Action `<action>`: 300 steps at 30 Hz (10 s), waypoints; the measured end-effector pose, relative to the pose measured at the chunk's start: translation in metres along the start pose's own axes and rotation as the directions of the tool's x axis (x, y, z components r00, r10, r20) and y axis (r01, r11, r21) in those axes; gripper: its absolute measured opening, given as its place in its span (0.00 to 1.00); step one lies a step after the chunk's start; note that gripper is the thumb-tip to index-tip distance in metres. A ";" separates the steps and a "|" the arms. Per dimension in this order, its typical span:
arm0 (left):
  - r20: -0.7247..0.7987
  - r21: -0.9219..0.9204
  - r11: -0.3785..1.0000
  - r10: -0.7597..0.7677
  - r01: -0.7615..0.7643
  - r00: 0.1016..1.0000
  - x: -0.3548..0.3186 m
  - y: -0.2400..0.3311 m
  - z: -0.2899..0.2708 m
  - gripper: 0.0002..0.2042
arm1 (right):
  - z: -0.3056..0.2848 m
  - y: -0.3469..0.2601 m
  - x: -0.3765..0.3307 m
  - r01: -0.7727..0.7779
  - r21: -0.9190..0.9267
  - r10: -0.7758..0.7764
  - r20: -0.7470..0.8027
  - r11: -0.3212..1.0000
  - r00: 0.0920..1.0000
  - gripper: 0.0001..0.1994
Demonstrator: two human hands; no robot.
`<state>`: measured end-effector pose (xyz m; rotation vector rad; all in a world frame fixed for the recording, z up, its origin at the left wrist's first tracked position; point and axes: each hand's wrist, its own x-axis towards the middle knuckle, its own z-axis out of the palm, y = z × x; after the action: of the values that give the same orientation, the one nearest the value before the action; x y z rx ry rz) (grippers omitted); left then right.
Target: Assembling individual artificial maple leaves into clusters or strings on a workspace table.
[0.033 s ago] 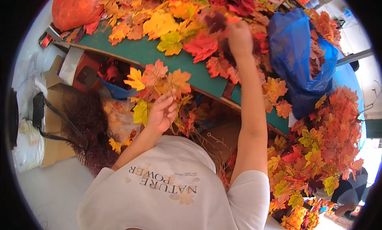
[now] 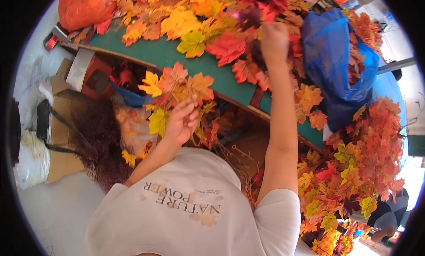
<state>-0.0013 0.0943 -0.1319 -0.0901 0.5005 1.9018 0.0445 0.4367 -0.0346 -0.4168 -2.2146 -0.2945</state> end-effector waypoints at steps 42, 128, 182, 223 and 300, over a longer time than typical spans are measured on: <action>0.064 0.402 0.888 0.214 -0.221 0.975 -0.018 -0.015 0.023 0.14 | -0.086 -0.232 -0.148 -0.353 0.470 0.365 0.872 -0.809 0.325 0.09; 0.277 0.755 0.413 0.502 -0.509 0.819 0.003 -0.028 -0.023 0.10 | -0.076 -0.252 -0.168 -0.476 0.699 0.584 0.711 -0.533 0.392 0.04; 0.293 0.623 0.663 0.294 -0.415 0.910 -0.006 0.009 0.017 0.09 | -0.075 -0.251 -0.150 -0.489 0.792 0.685 0.585 -0.367 0.434 0.04; 0.240 0.488 0.815 0.218 -0.312 0.946 -0.005 0.009 0.012 0.11 | -0.140 -0.222 -0.141 -0.861 0.500 0.369 0.820 -0.093 0.437 0.06; 0.354 0.854 0.382 0.069 -0.352 0.933 0.011 -0.013 -0.021 0.05 | -0.100 -0.217 -0.172 -0.831 0.469 0.343 0.760 0.299 0.552 0.06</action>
<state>0.0027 0.1000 -0.1581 1.0134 1.3697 1.5736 0.1311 0.1694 -0.1222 -0.8716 -2.1629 1.4412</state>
